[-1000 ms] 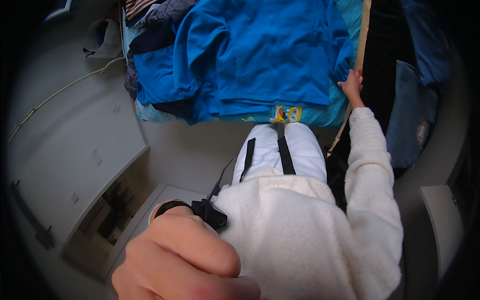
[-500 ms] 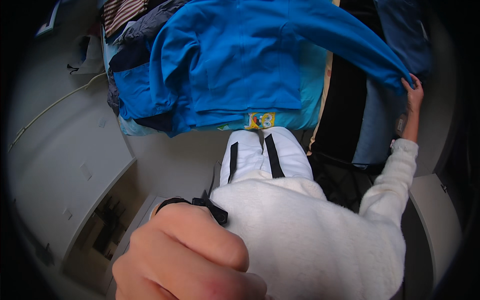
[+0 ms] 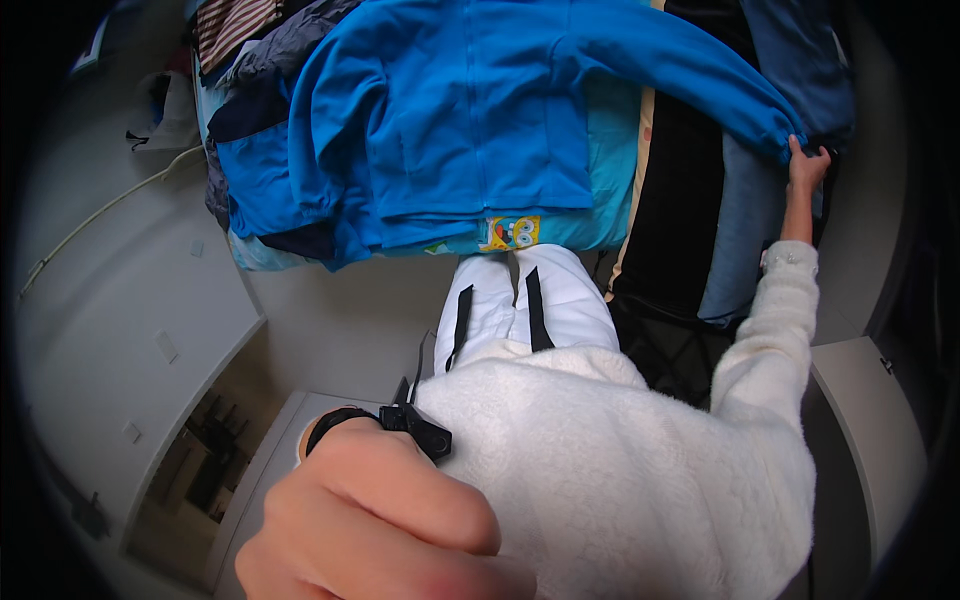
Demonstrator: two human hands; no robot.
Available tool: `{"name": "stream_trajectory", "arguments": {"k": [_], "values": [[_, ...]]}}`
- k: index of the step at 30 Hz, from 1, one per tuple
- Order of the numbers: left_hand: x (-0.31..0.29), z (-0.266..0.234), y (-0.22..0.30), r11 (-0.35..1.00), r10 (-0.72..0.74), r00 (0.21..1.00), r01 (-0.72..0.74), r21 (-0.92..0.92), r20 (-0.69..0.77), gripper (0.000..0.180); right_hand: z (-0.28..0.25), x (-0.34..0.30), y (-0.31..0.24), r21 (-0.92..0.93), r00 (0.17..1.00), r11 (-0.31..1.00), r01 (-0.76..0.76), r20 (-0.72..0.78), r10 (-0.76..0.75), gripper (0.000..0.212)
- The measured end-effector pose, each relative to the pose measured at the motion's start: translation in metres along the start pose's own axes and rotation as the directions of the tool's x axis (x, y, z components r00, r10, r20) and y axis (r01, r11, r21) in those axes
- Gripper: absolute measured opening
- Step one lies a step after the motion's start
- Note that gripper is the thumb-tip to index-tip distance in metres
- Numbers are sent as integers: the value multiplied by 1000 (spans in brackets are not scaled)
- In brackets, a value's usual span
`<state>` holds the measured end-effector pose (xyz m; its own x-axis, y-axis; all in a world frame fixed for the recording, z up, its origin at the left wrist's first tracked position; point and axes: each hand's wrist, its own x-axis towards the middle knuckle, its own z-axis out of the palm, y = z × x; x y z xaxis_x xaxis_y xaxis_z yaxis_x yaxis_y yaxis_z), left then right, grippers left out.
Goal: The person folds several garments on a bed, including a blue jacket, a striped shirt, and a white undershirt. They smooth and align each item before folding and stacking them on the bed.
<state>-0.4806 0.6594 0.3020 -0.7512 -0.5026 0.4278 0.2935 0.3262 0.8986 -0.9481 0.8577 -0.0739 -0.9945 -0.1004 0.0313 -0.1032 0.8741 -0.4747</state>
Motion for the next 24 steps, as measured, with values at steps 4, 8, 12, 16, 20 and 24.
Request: {"name": "stream_trajectory", "arguments": {"k": [4, 8, 12, 16, 20, 24], "values": [[-5, -9, -10, 968, 241, 968, -235, -86, 69, 15, -9, -83, -5, 49, 919, 944, 325, -254, -303, 55], [-2, -4, -3, 996, -9, 1000, 8, -89, -16, 15, -1, -179, -23, 240, 793, 804, 544, 168, -586, 35], [-9, -7, -11, 978, 173, 984, -167, -127, 43, 16, 46, -256, -18, 374, 574, 820, 432, 587, -571, 30], [-31, -17, -13, 982, -145, 989, 139, -131, -35, 11, 79, -302, -1, 269, 488, 853, 448, 725, -485, 52], [-76, -39, -90, 881, -413, 883, 450, 148, -223, 13, 94, -334, -5, 291, 410, 827, 481, 759, -505, 68], [-185, -88, -224, 467, -791, 487, 872, 151, -369, 20, 114, -364, -13, 155, 395, 819, 553, 816, -421, 86]]}}
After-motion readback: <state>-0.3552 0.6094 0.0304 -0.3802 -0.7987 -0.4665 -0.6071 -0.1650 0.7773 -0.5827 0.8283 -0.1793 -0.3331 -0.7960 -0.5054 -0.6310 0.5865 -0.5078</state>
